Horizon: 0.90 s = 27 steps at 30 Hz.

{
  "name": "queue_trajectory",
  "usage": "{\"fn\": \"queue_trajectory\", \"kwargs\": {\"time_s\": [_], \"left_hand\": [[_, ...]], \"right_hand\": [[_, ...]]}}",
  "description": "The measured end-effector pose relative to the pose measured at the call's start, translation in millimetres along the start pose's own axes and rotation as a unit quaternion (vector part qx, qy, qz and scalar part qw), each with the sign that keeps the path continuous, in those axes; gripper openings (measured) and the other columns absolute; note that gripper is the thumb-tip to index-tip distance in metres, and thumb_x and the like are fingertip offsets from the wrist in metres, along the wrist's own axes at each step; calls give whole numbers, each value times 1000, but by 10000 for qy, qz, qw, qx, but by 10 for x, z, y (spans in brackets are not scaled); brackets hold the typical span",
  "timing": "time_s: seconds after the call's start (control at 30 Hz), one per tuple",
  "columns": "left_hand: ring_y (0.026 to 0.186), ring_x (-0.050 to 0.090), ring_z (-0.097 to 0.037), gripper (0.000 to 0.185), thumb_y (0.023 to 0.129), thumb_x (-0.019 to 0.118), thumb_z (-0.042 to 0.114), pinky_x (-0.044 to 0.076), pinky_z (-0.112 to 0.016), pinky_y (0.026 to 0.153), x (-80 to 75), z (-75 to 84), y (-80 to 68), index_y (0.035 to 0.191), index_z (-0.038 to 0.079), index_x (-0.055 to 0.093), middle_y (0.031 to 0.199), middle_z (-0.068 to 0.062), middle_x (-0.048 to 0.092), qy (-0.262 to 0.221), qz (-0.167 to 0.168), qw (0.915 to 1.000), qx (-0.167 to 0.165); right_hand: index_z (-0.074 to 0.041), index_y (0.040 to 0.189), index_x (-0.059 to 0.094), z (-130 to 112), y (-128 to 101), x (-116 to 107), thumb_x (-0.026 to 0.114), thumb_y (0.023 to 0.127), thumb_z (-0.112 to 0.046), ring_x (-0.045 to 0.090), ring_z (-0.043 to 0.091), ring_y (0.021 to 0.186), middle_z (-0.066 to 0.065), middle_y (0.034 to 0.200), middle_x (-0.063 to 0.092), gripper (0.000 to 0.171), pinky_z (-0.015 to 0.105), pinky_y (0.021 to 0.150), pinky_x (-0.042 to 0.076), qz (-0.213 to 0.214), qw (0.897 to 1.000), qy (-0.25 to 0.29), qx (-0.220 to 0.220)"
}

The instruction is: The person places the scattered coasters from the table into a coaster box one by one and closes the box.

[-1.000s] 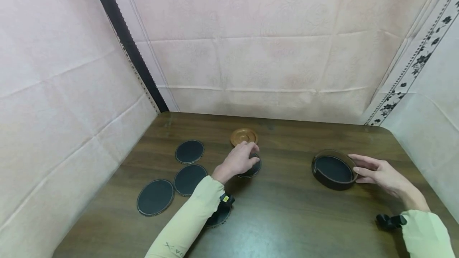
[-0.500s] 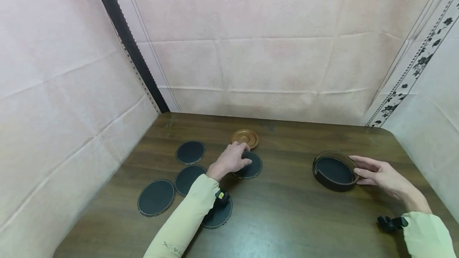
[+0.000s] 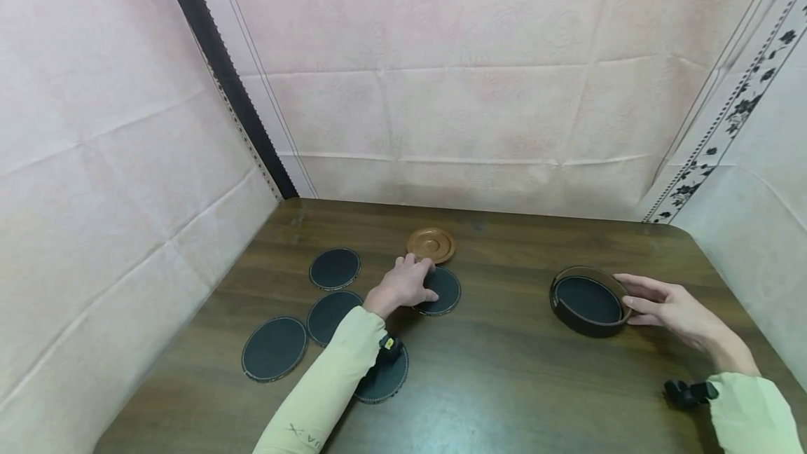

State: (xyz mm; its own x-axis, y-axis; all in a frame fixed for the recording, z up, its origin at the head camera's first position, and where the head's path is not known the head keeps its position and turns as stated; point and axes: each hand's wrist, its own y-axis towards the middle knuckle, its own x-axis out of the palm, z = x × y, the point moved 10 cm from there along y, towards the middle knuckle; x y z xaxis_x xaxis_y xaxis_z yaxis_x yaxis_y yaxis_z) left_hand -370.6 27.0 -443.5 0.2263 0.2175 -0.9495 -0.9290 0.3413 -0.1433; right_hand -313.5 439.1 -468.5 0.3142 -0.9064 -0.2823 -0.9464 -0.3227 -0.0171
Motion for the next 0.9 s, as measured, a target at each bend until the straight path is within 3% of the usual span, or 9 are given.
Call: {"fn": "queue_trajectory", "kwargs": {"time_s": [0.33,0.57,0.9], "left_hand": [[117,45,-28,57,86,74,43,48,-42,90,-4,-4,2,134,21,53,133,-13,51,170,-78,9998,14],[114,43,-28,63,84,77,42,48,-42,89,3,-35,16,136,21,49,132,-12,49,-139,-53,9999,-7],[113,38,-28,70,80,81,39,49,-35,83,-52,-100,61,138,19,47,131,-16,43,-401,280,9988,-67]], "right_hand": [[-10,146,43,6,8,-22,53,99,-1,68,6,97,-31,124,57,50,32,75,59,91,9999,-76,24],[-11,146,43,9,15,-31,53,99,-1,67,4,97,-32,123,57,50,31,75,59,90,9998,-138,60],[-12,146,44,4,7,4,51,99,1,68,6,97,-29,124,59,50,32,75,59,-26,9999,14,-97]]}}
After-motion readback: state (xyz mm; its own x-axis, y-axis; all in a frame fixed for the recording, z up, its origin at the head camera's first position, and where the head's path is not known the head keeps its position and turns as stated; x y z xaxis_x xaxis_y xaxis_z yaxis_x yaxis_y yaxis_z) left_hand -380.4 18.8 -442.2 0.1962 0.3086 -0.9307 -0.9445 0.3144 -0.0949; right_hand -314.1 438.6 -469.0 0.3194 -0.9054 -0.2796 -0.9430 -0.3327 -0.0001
